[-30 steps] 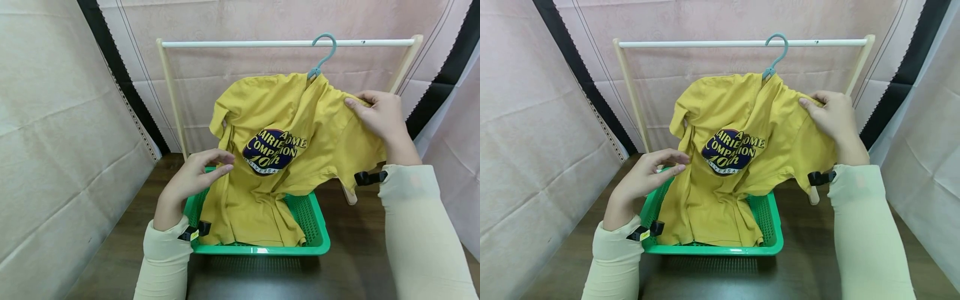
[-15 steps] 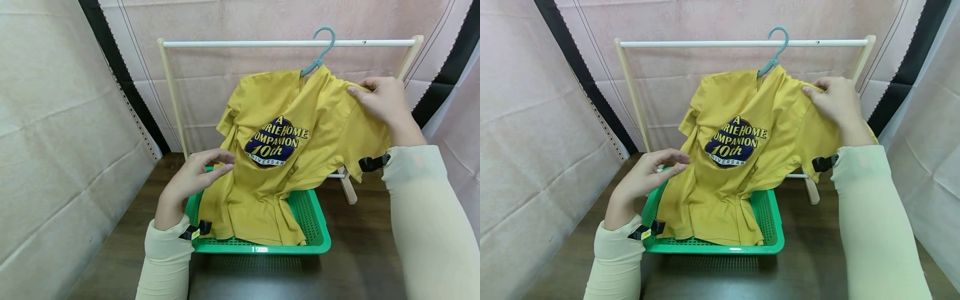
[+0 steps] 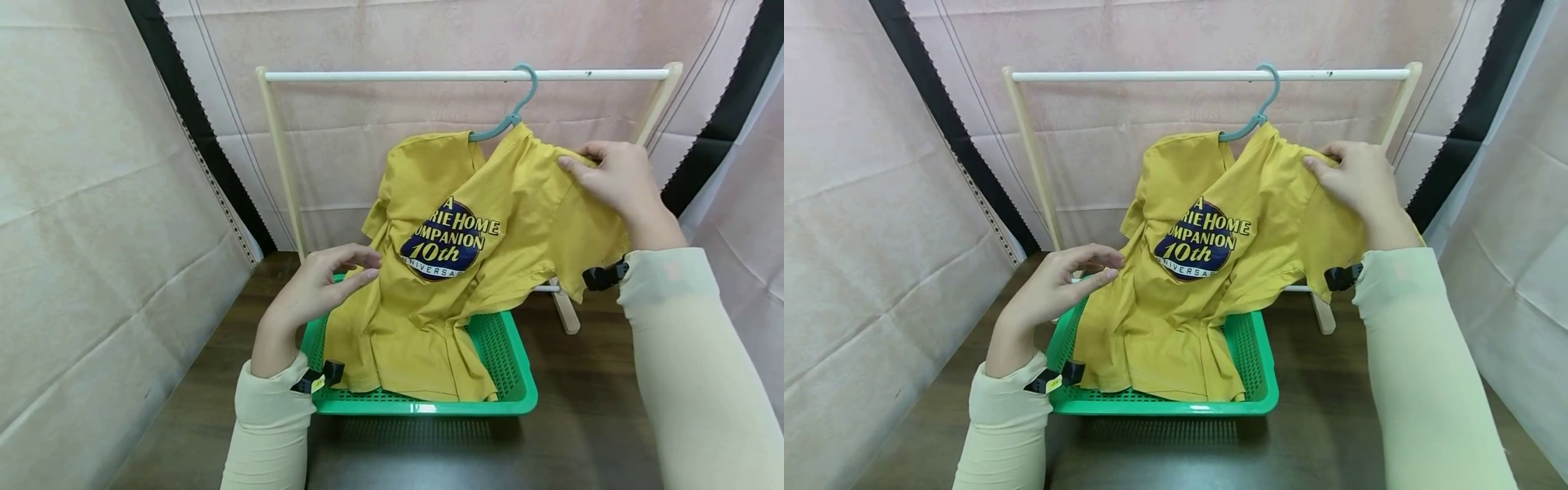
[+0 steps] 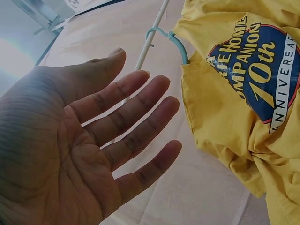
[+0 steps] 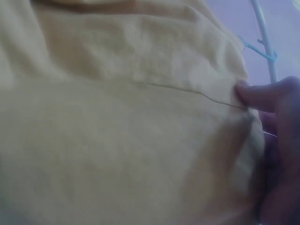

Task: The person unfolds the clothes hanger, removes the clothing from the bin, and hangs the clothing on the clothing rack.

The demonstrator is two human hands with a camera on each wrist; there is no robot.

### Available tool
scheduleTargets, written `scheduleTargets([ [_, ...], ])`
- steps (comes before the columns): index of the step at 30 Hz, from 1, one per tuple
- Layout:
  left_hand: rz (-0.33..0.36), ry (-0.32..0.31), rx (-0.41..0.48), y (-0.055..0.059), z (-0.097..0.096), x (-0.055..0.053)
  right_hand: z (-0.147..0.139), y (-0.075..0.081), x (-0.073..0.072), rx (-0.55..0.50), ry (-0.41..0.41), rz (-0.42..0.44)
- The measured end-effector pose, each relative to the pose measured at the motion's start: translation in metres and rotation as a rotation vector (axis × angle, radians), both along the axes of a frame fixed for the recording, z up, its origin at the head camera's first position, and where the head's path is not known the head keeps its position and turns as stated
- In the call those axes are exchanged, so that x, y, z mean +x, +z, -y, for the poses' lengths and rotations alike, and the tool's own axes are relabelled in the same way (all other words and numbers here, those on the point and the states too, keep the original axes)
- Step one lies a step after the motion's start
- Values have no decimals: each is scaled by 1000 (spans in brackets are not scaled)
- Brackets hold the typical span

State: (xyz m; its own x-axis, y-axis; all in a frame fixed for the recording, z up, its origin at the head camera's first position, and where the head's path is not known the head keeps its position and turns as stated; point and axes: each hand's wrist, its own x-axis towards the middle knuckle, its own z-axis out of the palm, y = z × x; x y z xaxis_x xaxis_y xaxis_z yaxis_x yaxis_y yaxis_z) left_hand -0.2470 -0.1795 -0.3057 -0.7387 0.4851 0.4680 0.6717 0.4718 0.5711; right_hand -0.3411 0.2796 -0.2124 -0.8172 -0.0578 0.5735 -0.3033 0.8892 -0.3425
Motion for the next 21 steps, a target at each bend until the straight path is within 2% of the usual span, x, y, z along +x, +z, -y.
scheduleTargets([
  [3,-3,-8,-1,-1,-1,0,2,-2,1,-6,4,-14],
  [6,-14,-6,-10,-1,-1,0,4,-6,3,-18,33,-70],
  [8,-16,-7,-11,-2,-2,0,6,-9,4,-16,78,-158],
  [13,-5,-11,-18,-3,-3,0,14,-15,5,-2,231,-448],
  [15,-9,-11,-35,-2,-4,-1,18,-16,7,-1,294,-521],
  [18,-22,-21,-76,3,-8,-7,25,-17,9,-4,389,-567],
  [21,-23,-29,-126,11,-13,-14,32,-19,12,12,461,-555],
])
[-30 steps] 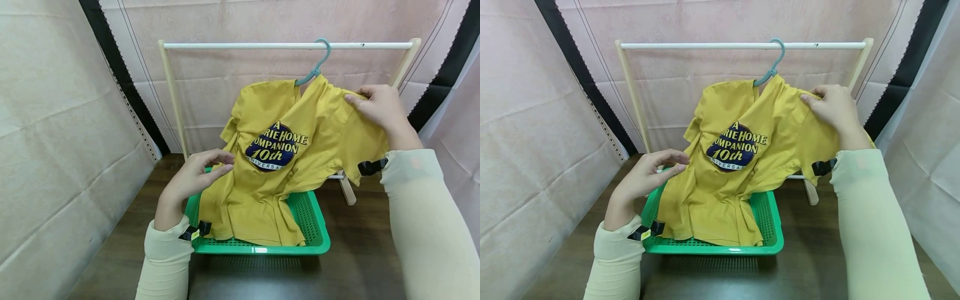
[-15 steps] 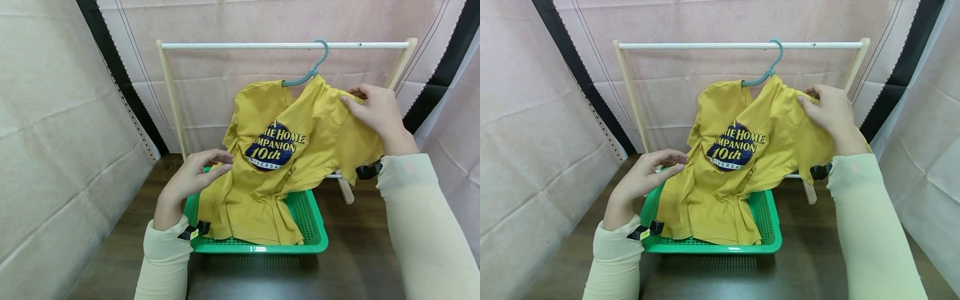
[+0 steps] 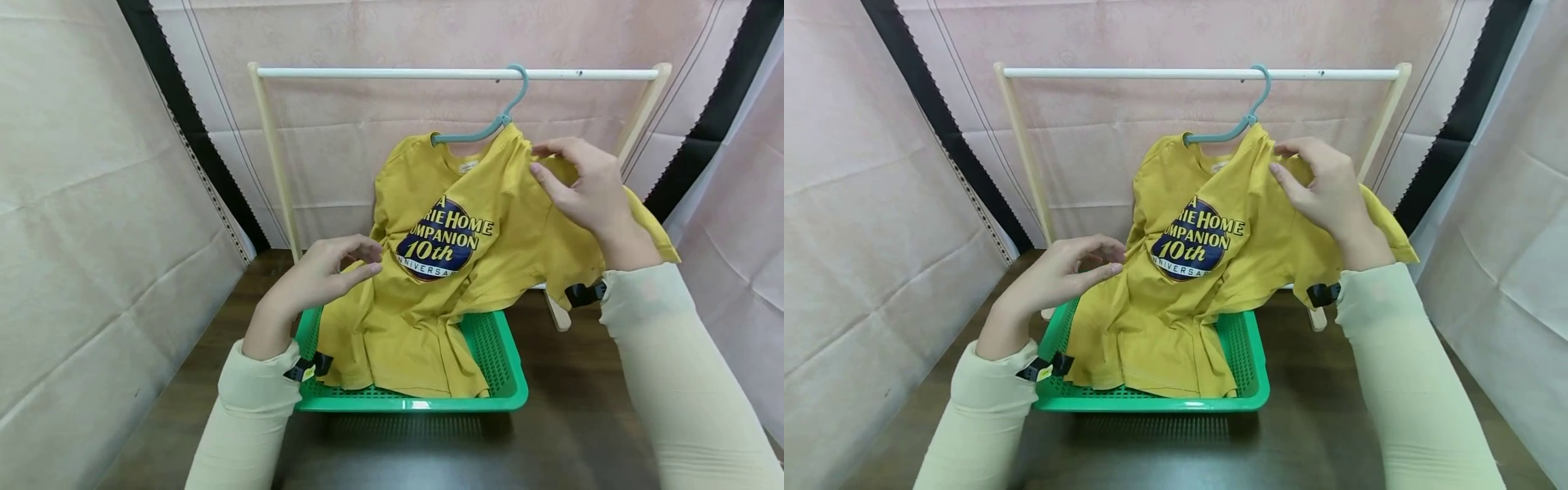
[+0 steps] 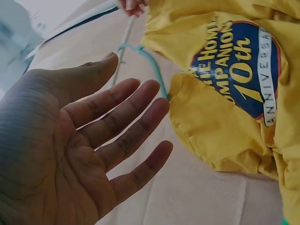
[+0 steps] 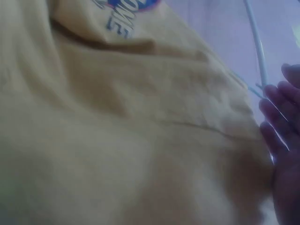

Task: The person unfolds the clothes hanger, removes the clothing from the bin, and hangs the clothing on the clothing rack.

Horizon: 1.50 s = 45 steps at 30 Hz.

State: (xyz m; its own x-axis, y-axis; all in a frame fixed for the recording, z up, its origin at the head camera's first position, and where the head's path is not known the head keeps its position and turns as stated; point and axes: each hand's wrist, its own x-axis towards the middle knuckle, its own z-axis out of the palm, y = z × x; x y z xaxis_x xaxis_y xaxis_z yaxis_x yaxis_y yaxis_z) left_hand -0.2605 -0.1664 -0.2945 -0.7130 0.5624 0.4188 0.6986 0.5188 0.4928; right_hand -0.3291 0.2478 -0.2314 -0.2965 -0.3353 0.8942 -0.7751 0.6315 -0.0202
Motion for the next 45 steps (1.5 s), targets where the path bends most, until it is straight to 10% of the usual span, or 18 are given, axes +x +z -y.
scheduleTargets([
  [16,21,72,-256,22,-29,-47,27,-20,-3,150,92,106],
  [24,47,180,-456,4,-50,-72,43,-55,-12,285,146,244],
  [32,43,262,-652,-34,-55,-94,50,-95,-8,482,-13,672],
  [45,158,127,-719,-55,-57,-98,49,-123,-18,610,-72,787],
])
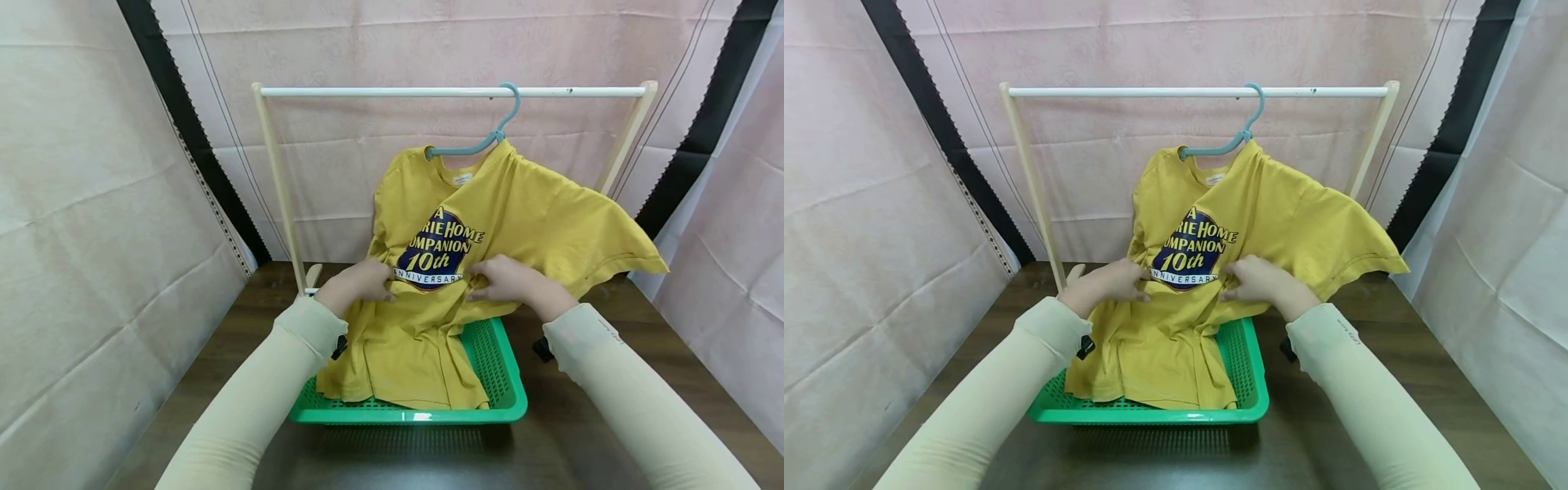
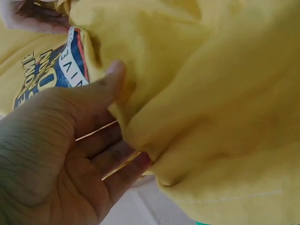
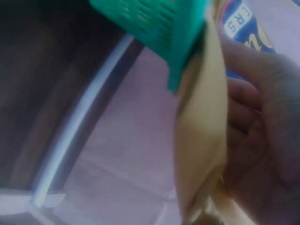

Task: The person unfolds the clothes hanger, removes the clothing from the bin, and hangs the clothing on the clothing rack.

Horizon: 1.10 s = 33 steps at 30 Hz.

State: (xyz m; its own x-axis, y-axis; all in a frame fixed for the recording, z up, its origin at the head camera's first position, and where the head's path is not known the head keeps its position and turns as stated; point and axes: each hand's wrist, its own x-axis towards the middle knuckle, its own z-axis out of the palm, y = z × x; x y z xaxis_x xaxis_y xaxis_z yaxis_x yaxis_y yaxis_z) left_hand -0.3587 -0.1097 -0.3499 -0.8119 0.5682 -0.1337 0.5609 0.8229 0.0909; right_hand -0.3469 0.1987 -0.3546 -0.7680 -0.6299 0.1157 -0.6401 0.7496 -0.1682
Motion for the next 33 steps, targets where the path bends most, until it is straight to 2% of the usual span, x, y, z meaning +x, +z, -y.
scheduleTargets([
  [4,-63,-19,3,-4,0,-1,-2,-7,-2,-22,53,-6],
  [7,-125,-36,2,-6,2,-4,-3,-11,-4,-41,103,-53],
  [15,-196,-66,38,-4,7,-9,-4,-17,-9,-101,167,-182],
  [20,-216,-39,73,0,9,-11,-6,-16,-10,-102,192,-244],
  [23,-233,1,90,4,10,-11,-10,-11,-10,-105,206,-274],
  [25,-292,43,103,8,10,-11,-14,-4,-10,-116,196,-319],
  [27,-397,90,133,12,10,-12,-19,5,-10,-133,163,-392],
  [30,-527,137,213,17,8,-13,-24,18,-9,-157,56,-489],
  [32,-537,123,271,19,5,-13,-25,25,-8,-152,-29,-492],
  [33,-504,103,293,20,4,-13,-26,27,-7,-142,-72,-468],
])
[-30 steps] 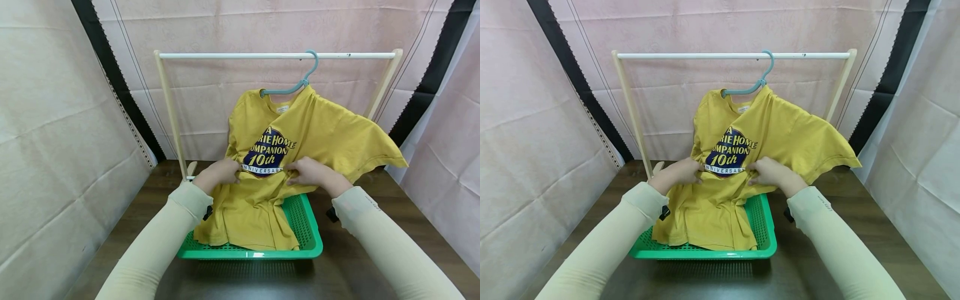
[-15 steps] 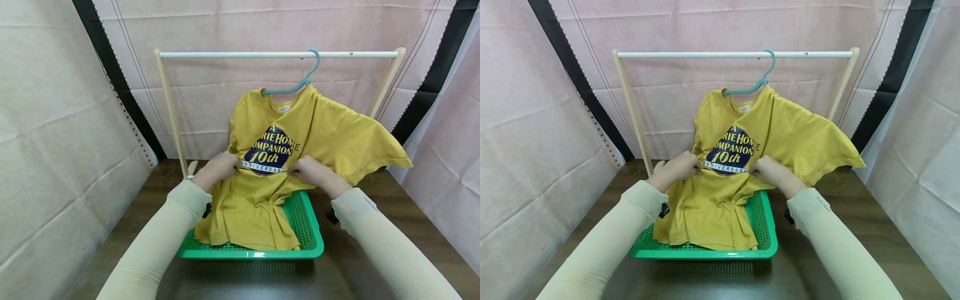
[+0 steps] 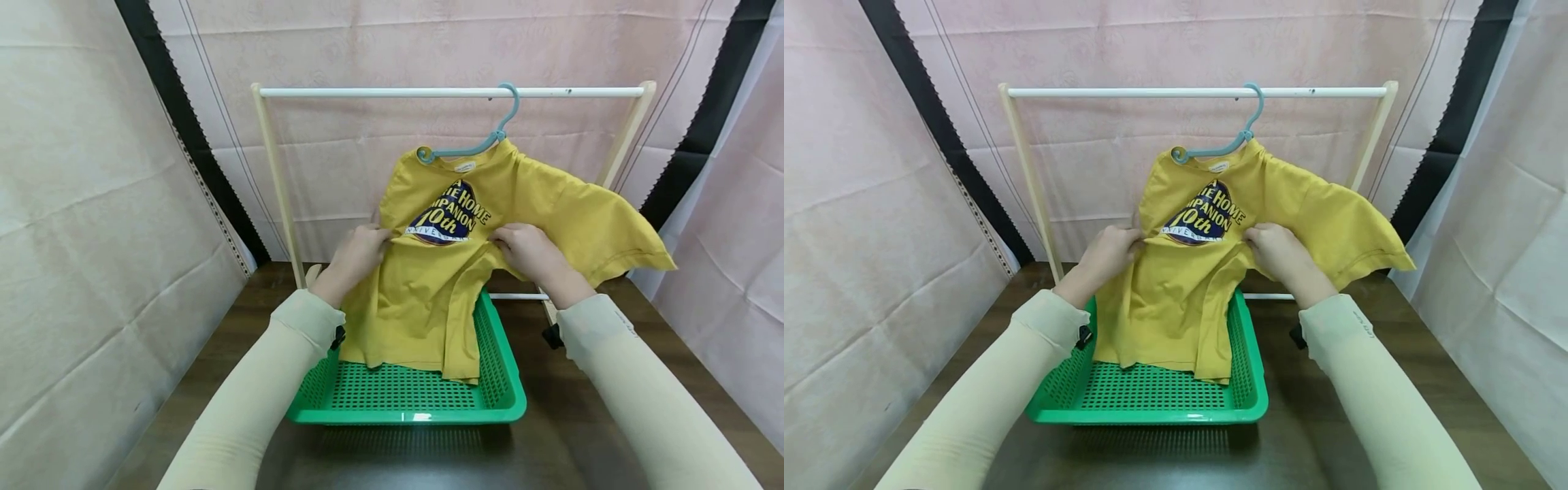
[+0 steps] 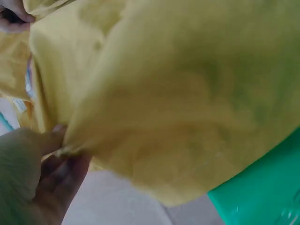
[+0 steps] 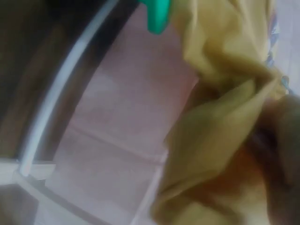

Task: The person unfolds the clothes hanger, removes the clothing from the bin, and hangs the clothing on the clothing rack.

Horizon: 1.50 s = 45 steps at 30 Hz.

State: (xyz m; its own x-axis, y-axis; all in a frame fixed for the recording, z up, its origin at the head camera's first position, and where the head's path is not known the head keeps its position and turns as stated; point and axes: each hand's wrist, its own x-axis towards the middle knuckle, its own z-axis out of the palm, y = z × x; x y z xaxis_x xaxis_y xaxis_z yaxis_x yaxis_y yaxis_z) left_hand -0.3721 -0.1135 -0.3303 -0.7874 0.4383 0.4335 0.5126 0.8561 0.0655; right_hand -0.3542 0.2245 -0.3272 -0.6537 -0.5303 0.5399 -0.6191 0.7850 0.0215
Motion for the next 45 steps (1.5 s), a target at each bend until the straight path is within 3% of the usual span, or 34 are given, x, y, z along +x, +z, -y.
scheduleTargets([
  [5,270,-155,-11,-5,-4,0,1,-2,2,88,-128,182],
  [9,397,-173,-19,-9,4,1,4,-10,5,87,-47,218],
  [13,436,-160,-29,-10,14,0,14,-17,10,43,105,209],
  [16,465,-170,-60,-11,18,0,22,-22,11,66,166,230],
  [23,544,-171,-132,-13,15,6,33,-33,10,135,139,373],
  [32,560,-117,-196,-17,10,7,32,-43,5,154,128,437],
  [40,496,-62,-269,-23,8,6,29,-47,1,135,152,442],
  [45,423,-67,-255,-24,8,5,24,-47,-2,107,225,369],
])
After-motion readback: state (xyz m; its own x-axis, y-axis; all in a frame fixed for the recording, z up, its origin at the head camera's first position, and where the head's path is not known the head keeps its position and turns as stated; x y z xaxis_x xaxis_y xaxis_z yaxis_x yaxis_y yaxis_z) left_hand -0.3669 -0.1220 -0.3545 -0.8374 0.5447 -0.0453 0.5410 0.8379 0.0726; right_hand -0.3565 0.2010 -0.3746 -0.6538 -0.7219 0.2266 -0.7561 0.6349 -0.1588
